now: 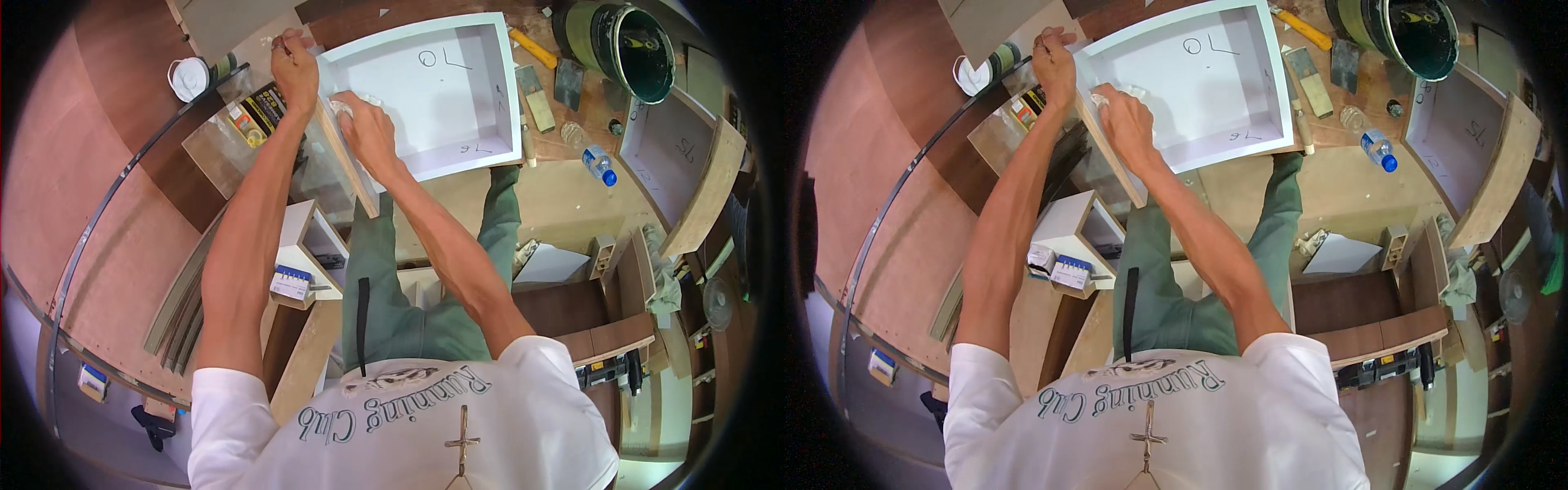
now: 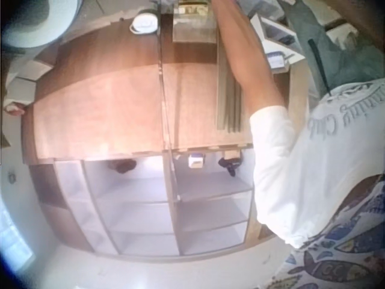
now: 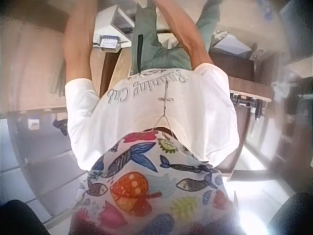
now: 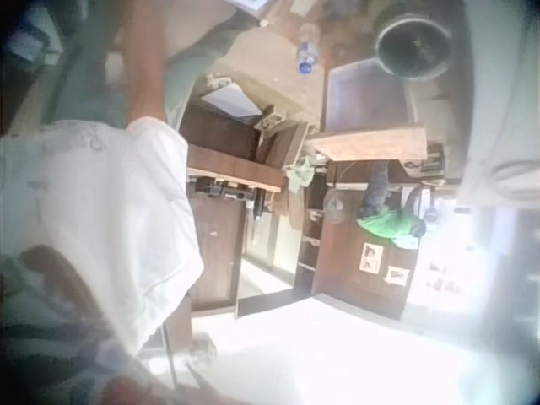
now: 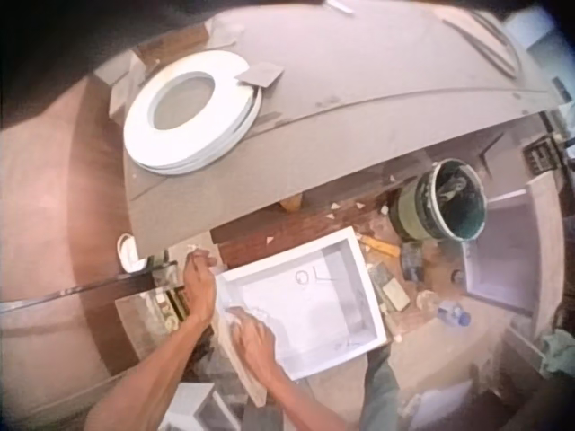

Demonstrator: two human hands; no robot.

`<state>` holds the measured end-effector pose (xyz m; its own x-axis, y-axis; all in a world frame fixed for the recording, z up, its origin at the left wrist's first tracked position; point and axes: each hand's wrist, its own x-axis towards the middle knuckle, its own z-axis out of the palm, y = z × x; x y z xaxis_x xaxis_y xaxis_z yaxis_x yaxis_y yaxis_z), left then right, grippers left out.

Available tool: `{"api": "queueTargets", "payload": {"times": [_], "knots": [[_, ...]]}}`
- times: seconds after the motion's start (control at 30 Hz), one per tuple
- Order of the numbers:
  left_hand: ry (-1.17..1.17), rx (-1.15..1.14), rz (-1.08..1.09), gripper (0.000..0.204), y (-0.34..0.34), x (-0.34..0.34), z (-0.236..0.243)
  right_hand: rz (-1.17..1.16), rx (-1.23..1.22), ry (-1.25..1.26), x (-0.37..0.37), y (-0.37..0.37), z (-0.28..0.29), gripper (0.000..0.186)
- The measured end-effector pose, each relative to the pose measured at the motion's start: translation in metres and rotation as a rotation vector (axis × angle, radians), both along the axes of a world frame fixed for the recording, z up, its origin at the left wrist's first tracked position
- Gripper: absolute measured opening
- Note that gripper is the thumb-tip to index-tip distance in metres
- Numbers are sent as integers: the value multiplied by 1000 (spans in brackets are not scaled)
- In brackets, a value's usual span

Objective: The person cleans a white wooden cabinet piece using a cloth and liquid from a bottle, wiping the interior and exterior surfaces.

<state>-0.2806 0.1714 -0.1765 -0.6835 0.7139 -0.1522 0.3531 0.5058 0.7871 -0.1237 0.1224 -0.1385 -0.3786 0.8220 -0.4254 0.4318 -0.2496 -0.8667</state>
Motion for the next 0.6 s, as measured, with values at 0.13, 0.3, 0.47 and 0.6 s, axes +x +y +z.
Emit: {"api": "queueTargets", "payload": {"times": [0.13, 0.3, 0.47, 0.6], "knots": [[-57, 20, 69, 38, 2, 3, 2, 48, -133, -103, 32, -57, -3, 18], [-58, 43, 71, 44, 1, -2, -1, 50, -79, -131, 12, -40, -11, 20], [-46, 103, 36, 47, 2, 3, -1, 75, 170, -133, -8, -4, -12, 20], [-67, 25, 87, 45, -1, -1, 4, 160, -103, -248, 30, -65, 3, 16]]}}
